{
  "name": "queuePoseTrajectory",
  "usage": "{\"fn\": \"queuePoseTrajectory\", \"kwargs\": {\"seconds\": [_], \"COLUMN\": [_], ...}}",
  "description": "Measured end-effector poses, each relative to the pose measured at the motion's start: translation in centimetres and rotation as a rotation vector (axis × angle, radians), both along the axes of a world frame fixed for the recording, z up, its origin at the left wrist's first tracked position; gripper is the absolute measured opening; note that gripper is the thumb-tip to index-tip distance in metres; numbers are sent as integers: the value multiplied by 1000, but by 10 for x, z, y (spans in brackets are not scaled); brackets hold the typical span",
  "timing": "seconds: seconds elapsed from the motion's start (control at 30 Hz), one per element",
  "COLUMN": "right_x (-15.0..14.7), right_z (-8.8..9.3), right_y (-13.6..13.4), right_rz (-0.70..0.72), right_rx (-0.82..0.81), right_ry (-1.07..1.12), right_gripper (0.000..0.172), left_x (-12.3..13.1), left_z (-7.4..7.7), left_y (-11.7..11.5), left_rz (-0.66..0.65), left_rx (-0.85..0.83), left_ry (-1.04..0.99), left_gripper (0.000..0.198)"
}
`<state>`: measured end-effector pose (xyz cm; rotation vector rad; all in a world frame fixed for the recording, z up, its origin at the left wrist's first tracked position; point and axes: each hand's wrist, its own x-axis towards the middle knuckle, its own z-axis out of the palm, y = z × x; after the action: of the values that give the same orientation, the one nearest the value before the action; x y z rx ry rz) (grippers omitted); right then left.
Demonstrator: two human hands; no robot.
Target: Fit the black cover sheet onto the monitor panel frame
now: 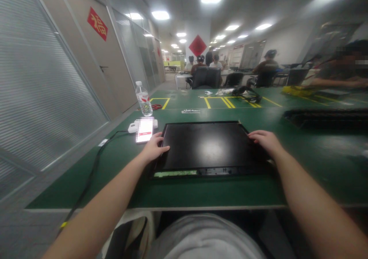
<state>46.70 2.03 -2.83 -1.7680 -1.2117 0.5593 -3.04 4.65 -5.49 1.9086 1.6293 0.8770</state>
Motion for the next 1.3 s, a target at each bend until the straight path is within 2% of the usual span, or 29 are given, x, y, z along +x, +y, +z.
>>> {"fn": "queuePoseTrajectory", "kwargs": {"seconds": [0.27, 0.43, 0.9, 1.3], "right_x": [-2, -1, 2, 2], "right_z": [1, 0, -2, -2], "right_y": [-1, -1, 0, 0], "right_rz": [-6, -7, 3, -4], "right_rx": [-15, -12, -13, -17], "right_ry": [-5, -24, -16, -22], "right_gripper": [17, 18, 17, 17], "left_x": [1, 1, 3, 4], "left_z": [3, 4, 5, 6], "left_y": [-2, -3, -6, -4], "left_rz": [19, 18, 20, 29], "left_rx": [12, -12, -19, -8], "left_ry": [43, 25, -18, 116], "left_gripper": [52, 58, 58, 61]}}
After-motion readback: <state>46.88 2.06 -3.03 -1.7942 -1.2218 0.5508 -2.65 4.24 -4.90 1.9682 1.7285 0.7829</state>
